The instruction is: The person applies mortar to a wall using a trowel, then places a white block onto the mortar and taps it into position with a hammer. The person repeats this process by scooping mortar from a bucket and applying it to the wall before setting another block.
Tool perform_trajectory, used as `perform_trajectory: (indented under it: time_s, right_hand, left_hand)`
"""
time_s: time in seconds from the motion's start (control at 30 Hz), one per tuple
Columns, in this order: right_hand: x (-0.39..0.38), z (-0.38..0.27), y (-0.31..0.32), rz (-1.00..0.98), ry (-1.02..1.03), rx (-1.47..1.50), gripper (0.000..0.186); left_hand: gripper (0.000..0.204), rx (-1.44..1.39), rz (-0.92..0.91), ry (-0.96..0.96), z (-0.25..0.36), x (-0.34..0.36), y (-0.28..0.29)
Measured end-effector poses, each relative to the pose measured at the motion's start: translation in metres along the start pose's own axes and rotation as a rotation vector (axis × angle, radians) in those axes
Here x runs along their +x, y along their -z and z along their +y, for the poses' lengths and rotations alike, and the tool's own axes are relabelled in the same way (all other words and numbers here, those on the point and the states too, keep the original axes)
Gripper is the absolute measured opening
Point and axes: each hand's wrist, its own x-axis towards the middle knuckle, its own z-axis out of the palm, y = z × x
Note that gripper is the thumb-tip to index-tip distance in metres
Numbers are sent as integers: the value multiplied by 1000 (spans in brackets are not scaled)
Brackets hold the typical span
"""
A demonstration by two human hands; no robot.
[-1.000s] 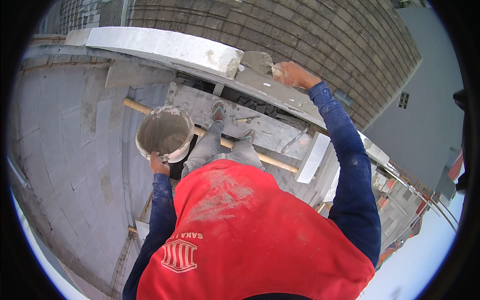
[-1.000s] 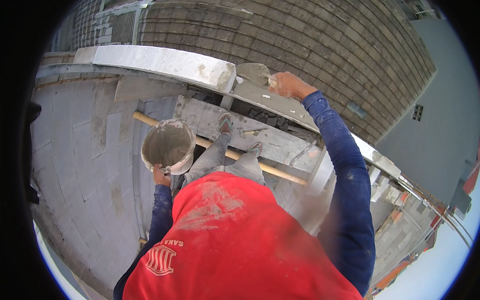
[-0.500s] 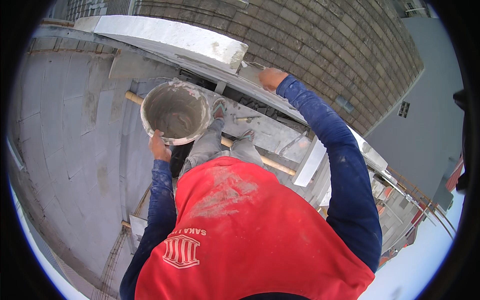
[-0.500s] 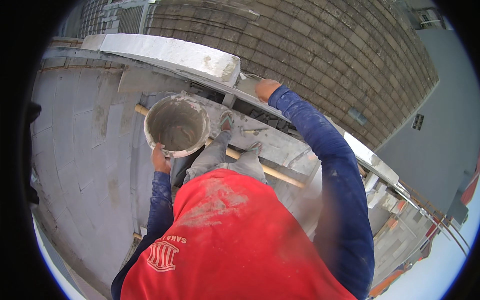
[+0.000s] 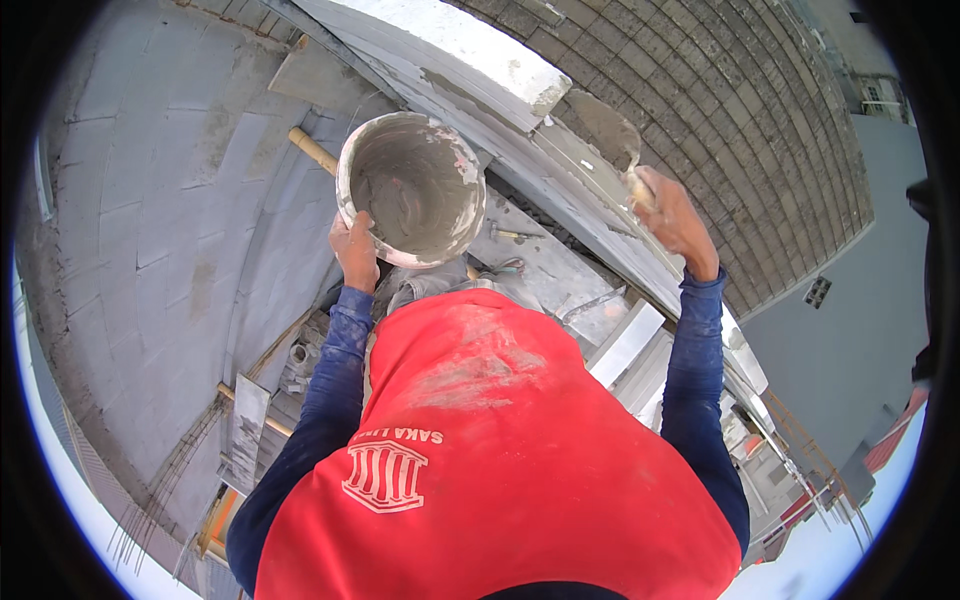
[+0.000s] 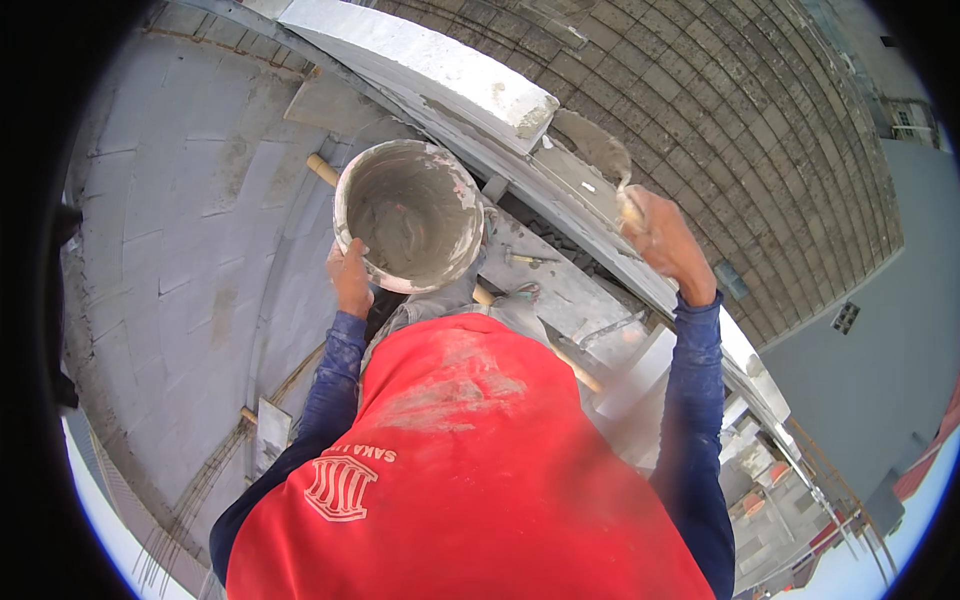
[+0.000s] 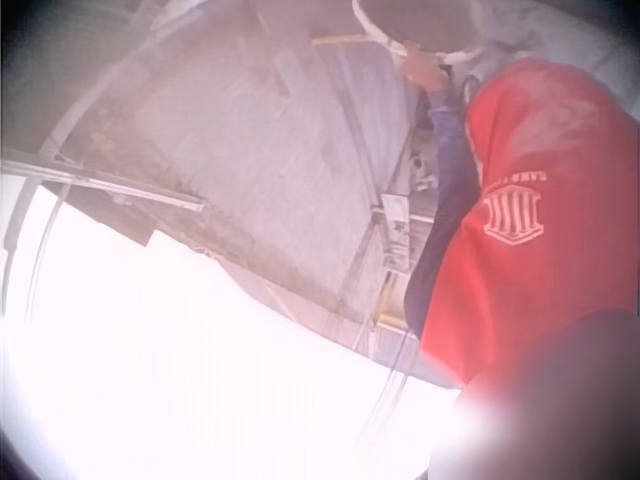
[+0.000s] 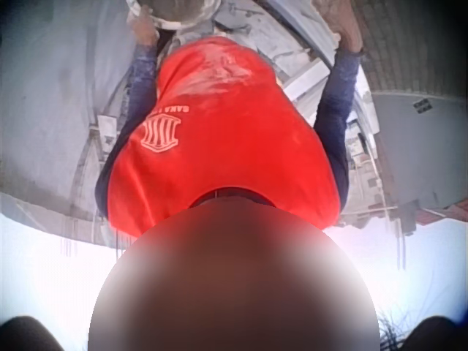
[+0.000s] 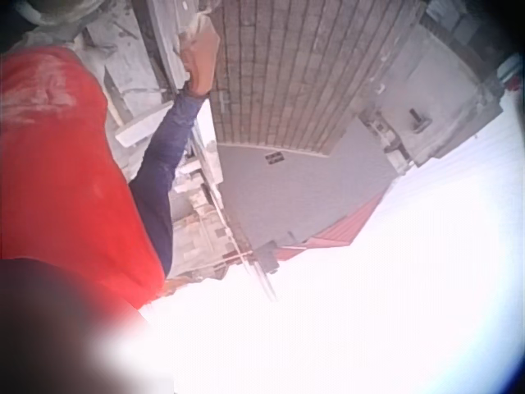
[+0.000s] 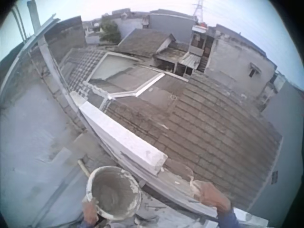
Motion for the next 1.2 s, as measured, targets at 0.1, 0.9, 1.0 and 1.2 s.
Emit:
perform_trajectory:
  time_s: [0.1, 0.9, 1.0, 1.2]
  right_hand:
    - [-17, -40, -41, -109, -80, -104, 34]
    - [-21, -119, -222, -504, 137, -151, 21]
    - [-51, -101, -190, -610, 65, 119, 23]
    - [-166, -50, -156, -505, -114, 957, 28]
  left_hand:
    - [10, 180, -78, -160, 18, -13, -2]
    - [14, 357, -217, -535, 60, -110, -51]
    - [14, 354, -224, -533, 53, -108, -47]
    - [7, 265, -287, -390, 32, -106, -41]
